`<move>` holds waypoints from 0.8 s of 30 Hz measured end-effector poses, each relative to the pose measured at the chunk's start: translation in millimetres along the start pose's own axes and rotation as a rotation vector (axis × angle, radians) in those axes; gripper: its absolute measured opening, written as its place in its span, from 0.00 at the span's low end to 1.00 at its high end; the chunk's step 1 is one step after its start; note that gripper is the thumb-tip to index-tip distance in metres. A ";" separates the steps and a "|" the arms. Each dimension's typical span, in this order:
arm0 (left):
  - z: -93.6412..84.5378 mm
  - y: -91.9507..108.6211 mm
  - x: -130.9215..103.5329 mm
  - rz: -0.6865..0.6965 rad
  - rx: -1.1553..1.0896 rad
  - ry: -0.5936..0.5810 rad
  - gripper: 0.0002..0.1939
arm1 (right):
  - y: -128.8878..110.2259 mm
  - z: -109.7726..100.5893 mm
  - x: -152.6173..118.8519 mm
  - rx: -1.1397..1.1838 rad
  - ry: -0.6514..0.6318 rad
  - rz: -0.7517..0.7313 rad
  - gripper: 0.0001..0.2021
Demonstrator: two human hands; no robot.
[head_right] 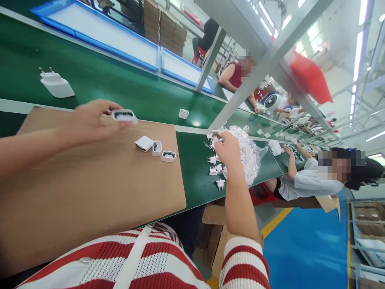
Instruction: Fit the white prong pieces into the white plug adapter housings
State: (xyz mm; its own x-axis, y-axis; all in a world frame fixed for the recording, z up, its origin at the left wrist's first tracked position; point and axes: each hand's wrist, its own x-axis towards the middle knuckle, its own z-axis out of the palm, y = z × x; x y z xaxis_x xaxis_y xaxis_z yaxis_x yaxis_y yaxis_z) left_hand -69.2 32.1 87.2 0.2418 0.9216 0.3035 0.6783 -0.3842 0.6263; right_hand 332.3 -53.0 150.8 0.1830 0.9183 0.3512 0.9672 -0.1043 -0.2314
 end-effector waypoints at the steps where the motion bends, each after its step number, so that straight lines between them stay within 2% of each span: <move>1: 0.6 6.3 -18.5 0.081 -0.066 -0.024 0.30 | -3.8 11.9 12.3 -0.140 -0.104 0.093 0.19; 3: 4.5 17.8 -55.1 0.235 -0.173 -0.081 0.27 | -12.0 39.6 32.6 -0.248 -0.181 0.170 0.19; 5: 11.2 26.6 -86.6 0.289 -0.236 -0.146 0.22 | -17.2 66.2 46.0 -0.281 -0.186 0.193 0.17; 7: 19.5 30.7 -109.0 0.261 -0.269 -0.194 0.20 | -17.3 85.5 53.4 -0.303 -0.184 0.204 0.16; 9: 27.6 29.6 -121.4 0.201 -0.279 -0.209 0.21 | -13.1 95.6 56.9 -0.318 -0.185 0.205 0.16; 14: 41.7 17.1 -126.0 0.100 -0.260 -0.190 0.24 | -4.3 99.7 54.9 -0.324 -0.201 0.169 0.17; 19: 47.2 12.0 -124.1 0.095 -0.263 -0.239 0.22 | -12.9 99.0 41.6 -0.245 -0.185 0.197 0.19; 24: 47.0 7.1 -125.6 0.108 -0.380 -0.263 0.25 | -27.2 81.7 22.5 -0.107 -0.095 0.125 0.23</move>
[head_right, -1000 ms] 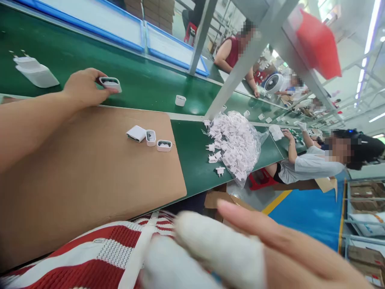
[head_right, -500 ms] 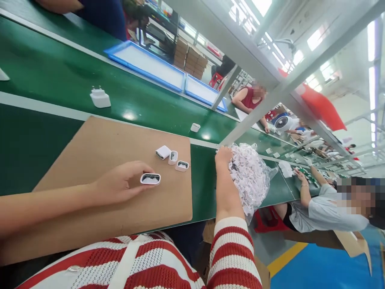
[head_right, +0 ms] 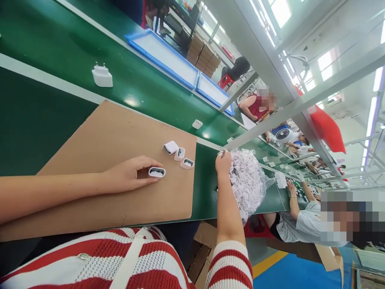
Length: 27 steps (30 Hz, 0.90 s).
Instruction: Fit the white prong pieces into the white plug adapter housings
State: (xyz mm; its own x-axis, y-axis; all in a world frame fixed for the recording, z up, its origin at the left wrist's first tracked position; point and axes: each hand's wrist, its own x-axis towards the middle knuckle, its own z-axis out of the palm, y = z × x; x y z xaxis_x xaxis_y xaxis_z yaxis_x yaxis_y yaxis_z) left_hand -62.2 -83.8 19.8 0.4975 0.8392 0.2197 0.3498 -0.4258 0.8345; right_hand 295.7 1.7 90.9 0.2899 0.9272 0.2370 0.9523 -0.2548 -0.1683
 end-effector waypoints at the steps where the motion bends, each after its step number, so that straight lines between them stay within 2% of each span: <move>1: -0.1 -0.6 0.0 -0.018 -0.015 -0.018 0.26 | -2.0 -4.6 -8.7 0.074 0.016 -0.018 0.24; 4: 1.9 -1.7 1.0 -0.138 0.007 -0.042 0.28 | -11.7 -16.1 -48.2 0.560 -0.046 -0.066 0.25; 5: 3.1 -1.9 1.1 -0.173 0.032 -0.037 0.30 | -16.9 -18.6 -65.0 0.749 -0.115 -0.075 0.26; 7: 4.8 -2.7 0.6 -0.174 0.081 -0.016 0.36 | -30.2 -21.4 -99.3 0.984 -0.247 -0.056 0.24; 10: 3.8 -4.4 -1.3 0.012 0.097 -0.031 0.43 | -52.8 -21.4 -139.5 1.142 -0.387 -0.014 0.19; 13: 0.7 -4.6 -1.2 0.182 0.026 -0.183 0.34 | -68.4 -18.3 -157.1 1.230 -0.495 0.048 0.19; 15: 0.5 -3.6 0.2 0.189 -0.024 -0.263 0.28 | -73.2 -15.1 -159.9 1.273 -0.545 0.100 0.20; 17: 2.1 -2.6 0.9 0.101 -0.041 -0.263 0.25 | -75.5 -11.7 -160.5 1.285 -0.566 0.119 0.20; 18: 3.1 -2.5 0.7 0.038 -0.038 -0.233 0.27 | -76.5 -10.2 -160.9 1.274 -0.560 0.109 0.20; 20: 4.1 -3.3 -0.8 -0.063 -0.039 -0.160 0.39 | -79.0 -8.3 -163.1 1.217 -0.501 0.055 0.18; 22: 2.9 -4.7 -2.7 -0.078 -0.090 -0.144 0.48 | -82.5 -8.1 -166.9 1.101 -0.392 -0.060 0.15; 23: 1.6 -5.3 -3.4 -0.063 -0.132 -0.170 0.46 | -84.5 -8.5 -169.2 1.015 -0.330 -0.149 0.14; 25: -0.5 -6.0 -3.8 -0.041 -0.195 -0.223 0.35 | -88.8 -9.7 -173.6 0.804 -0.202 -0.363 0.12; 27: -0.2 -5.9 -3.2 -0.050 -0.191 -0.192 0.25 | -93.5 -10.5 -177.0 0.601 -0.083 -0.552 0.14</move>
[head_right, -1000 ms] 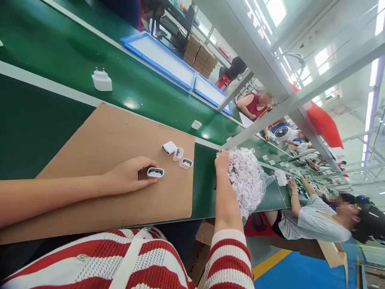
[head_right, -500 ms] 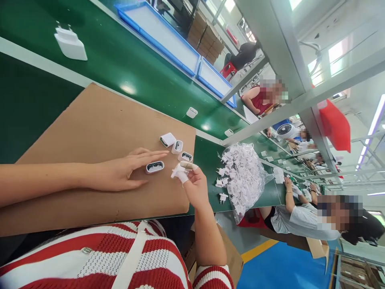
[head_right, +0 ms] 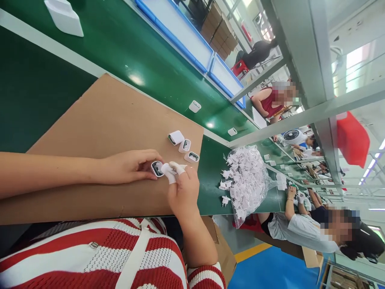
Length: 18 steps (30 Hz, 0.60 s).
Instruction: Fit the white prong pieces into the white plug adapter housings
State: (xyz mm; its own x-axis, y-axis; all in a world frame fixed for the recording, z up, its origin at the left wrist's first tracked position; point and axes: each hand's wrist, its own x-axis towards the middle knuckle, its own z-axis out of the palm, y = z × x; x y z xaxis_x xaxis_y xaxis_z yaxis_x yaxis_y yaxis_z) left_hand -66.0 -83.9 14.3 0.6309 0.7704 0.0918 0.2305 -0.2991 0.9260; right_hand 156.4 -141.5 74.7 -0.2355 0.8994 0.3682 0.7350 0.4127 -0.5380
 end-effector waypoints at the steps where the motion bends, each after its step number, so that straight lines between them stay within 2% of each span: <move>1: 1.1 0.0 0.7 -0.009 0.012 0.042 0.23 | -2.2 1.5 0.3 -0.083 0.001 -0.071 0.15; 5: 8.3 -0.9 2.8 -0.029 0.010 0.154 0.24 | -8.4 8.4 3.8 -0.247 -0.056 -0.207 0.20; 9: 10.3 0.7 2.3 -0.018 0.022 0.178 0.21 | -13.7 14.1 7.3 -0.341 -0.127 -0.248 0.20; 13: 9.3 6.2 1.1 -0.027 0.025 0.186 0.19 | -18.4 17.1 10.6 -0.458 -0.145 -0.303 0.19; 18: 10.7 10.3 1.6 -0.043 -0.007 0.218 0.18 | -14.5 16.3 19.3 -0.444 -0.169 -0.433 0.15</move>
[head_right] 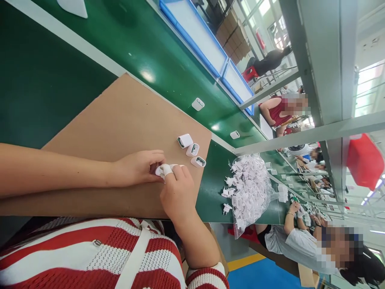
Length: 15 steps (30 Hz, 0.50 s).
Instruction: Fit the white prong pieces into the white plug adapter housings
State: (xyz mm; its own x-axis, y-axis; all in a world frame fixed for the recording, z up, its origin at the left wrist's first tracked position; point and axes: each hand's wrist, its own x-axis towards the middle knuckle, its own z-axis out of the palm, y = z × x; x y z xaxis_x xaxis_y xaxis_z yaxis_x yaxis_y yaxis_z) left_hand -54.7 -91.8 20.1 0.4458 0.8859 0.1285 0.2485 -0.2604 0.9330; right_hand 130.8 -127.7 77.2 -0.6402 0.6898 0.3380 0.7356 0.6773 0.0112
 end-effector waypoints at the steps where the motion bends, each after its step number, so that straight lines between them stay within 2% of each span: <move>1: 0.2 -0.2 0.3 -0.004 0.002 0.003 0.18 | 2.6 0.6 1.0 0.011 -0.009 -0.025 0.15; 4: 0.0 -2.1 1.7 0.007 0.029 -0.005 0.19 | 7.7 4.5 1.7 0.021 -0.048 -0.003 0.13; 7: -0.2 -3.5 2.1 0.026 0.075 0.002 0.21 | 6.4 10.8 -2.3 0.068 -0.054 0.135 0.14; 9: -1.7 -2.7 1.2 0.031 0.099 -0.020 0.23 | 6.5 14.7 -7.7 0.197 -0.027 0.210 0.18; 11: -7.0 0.0 0.3 0.028 0.121 -0.064 0.23 | 13.9 15.8 -15.6 0.376 0.033 0.289 0.23; 13: -18.9 4.4 2.6 0.016 0.134 -0.065 0.23 | 32.7 12.1 -27.3 0.460 0.161 0.423 0.24; 15: -38.5 10.1 11.9 -0.017 0.148 0.051 0.24 | 61.8 3.1 -43.4 0.331 0.306 0.621 0.19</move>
State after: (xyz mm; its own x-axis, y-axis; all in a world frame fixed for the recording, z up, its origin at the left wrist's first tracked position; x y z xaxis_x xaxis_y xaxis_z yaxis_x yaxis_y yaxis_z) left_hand -79.9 -69.1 44.0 0.3974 0.9079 0.1332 0.3814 -0.2955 0.8759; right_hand 203.4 -115.0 60.3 -0.0058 0.9000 0.4359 0.8048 0.2629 -0.5321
